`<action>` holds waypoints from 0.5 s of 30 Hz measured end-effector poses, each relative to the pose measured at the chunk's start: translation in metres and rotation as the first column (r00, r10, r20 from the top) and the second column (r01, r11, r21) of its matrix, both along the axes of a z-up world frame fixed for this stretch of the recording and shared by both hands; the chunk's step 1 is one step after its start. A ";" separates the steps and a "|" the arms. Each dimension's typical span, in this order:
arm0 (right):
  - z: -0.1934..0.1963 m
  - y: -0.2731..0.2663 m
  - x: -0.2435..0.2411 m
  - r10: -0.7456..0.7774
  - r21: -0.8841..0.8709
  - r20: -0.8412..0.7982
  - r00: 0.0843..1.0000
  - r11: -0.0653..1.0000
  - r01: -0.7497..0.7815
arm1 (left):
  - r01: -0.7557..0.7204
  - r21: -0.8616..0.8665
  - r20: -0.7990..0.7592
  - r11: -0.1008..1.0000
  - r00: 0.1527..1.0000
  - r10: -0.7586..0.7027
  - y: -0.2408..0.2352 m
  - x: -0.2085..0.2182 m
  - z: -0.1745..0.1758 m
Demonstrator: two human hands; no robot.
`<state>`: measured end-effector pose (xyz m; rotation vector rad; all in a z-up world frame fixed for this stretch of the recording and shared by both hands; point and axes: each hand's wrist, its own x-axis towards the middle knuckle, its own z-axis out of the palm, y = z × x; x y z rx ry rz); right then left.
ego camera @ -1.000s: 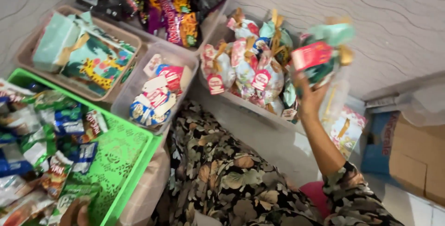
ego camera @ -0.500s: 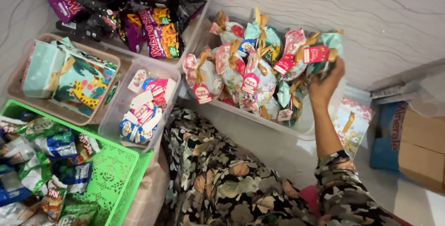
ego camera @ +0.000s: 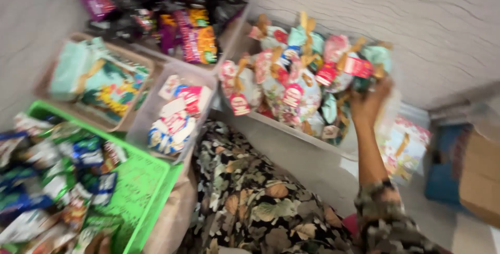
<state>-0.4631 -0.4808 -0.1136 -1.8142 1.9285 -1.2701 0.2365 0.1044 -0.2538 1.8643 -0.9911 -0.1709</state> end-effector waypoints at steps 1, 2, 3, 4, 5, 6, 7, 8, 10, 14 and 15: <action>0.010 0.012 0.006 0.060 -0.131 0.019 0.998 0.990 -0.058 | -0.026 -0.011 0.003 1.000 1.000 0.026 -0.023 -0.006 0.000; 0.028 0.023 0.027 0.091 -0.137 0.022 0.996 0.987 -0.088 | -0.056 -0.017 0.007 0.998 0.998 0.057 -0.036 -0.029 0.029; 0.045 0.035 0.047 0.058 -0.197 0.013 0.998 0.979 -0.054 | -0.153 0.059 -0.017 0.986 0.988 0.154 -0.050 -0.062 0.063; 0.061 0.049 0.066 0.024 -0.252 0.007 1.000 0.968 -0.022 | -0.246 0.140 -0.037 0.959 0.967 0.253 -0.059 -0.099 0.109; 0.070 0.050 0.085 0.056 -0.253 0.010 0.998 0.966 -0.052 | -0.277 0.137 -0.034 0.951 0.958 0.284 -0.068 -0.115 0.138; 0.079 0.051 0.105 0.094 -0.294 -0.039 0.995 0.951 -0.102 | -0.350 0.386 0.077 0.853 0.934 0.349 -0.079 -0.128 0.167; 0.089 0.052 0.124 0.130 -0.332 -0.089 0.988 0.931 -0.152 | -0.418 0.596 0.193 0.685 0.903 0.384 -0.092 -0.141 0.195; 0.104 0.053 0.148 0.154 -0.337 -0.086 0.984 0.925 -0.174 | -0.438 0.592 0.194 0.677 0.892 0.407 -0.095 -0.145 0.202; 0.136 0.059 0.195 0.342 -0.382 -0.040 0.939 0.863 -0.331 | -0.418 0.602 0.205 0.681 0.905 0.374 -0.102 -0.154 0.216; 0.165 0.058 0.291 0.608 -0.392 0.073 0.791 0.746 -0.538 | -0.449 0.642 0.220 0.621 0.884 0.413 -0.114 -0.165 0.238; 0.165 0.056 0.313 0.676 -0.341 0.032 0.737 0.700 -0.628 | -0.436 0.626 0.188 0.647 0.889 0.417 -0.118 -0.168 0.244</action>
